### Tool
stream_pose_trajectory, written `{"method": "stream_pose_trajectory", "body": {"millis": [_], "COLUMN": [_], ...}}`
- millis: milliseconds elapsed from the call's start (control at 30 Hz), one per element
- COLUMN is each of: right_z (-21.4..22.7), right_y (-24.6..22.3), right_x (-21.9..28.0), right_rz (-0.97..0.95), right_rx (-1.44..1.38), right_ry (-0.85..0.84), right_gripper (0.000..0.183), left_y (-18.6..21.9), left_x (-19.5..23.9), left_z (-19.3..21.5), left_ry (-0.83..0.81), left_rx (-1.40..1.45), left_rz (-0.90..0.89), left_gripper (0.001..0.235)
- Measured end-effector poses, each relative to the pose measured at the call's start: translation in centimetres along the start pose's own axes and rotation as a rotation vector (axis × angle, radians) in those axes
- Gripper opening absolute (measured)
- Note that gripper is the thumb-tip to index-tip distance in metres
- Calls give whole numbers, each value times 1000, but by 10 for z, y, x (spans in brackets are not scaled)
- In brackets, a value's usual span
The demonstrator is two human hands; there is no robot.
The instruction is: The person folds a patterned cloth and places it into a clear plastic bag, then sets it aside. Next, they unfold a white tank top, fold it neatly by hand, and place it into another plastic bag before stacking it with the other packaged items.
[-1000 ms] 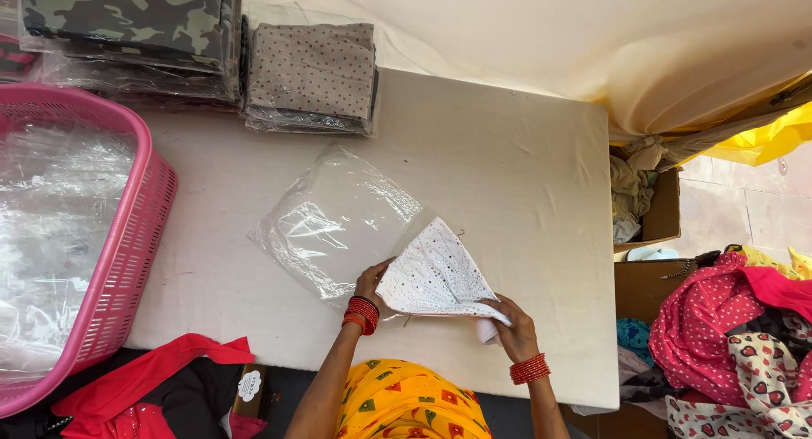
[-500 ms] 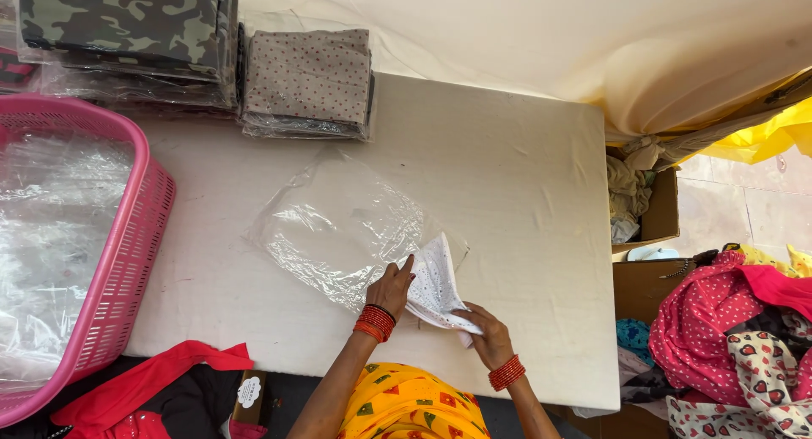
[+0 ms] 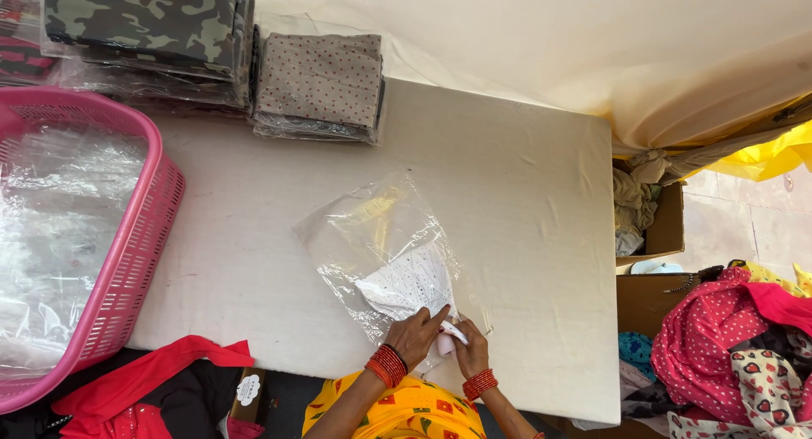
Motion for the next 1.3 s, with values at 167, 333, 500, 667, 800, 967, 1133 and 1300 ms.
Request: {"method": "stream_pose_trajectory", "body": {"millis": [167,333,500,667,800,967,1133,1300], "right_z": [-45,-63,-78,-72,-57,-83,-87,-47], "right_y": [-18,-121,-120,-50,-15,88,35,-42], "right_x": [-39,-95,-116,-112,-110,-90,-74,-97], "right_rz": [-445,245,178,221,-368,-630,-623,-329], "right_rx": [12,-104,-216,-231,-613,-1219,-658,-544], "right_ry": [-202,-78,-209,-161,-345,-113,18,304], "right_gripper": [51,43,52,51,69,64,49,57], "left_y": [8,12,-1,-7,-9,-19,-29,-26], "left_x": [9,16,26,29,25,30,36,34], "left_z": [11,35,31,26,20,7,-9,-12], "left_ry": [24,271,241,150,73,4,-4,-69], "left_rx": [6,-41,-36,-9,-6,27,-15,-33], "left_rz": [35,12,105,154,160,204,179,203], "left_gripper": [59,69,59,63,61,62,64,79]}}
Point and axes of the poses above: each hand's wrist, its own x-axis away from the middle knuckle, its own z-axis out of the back of the hand, y = z × x, the point moved 6 cm from there along -x, towards the middle knuckle, and after that the axes turned 8 degrees about -z, right-handed, at the moved point
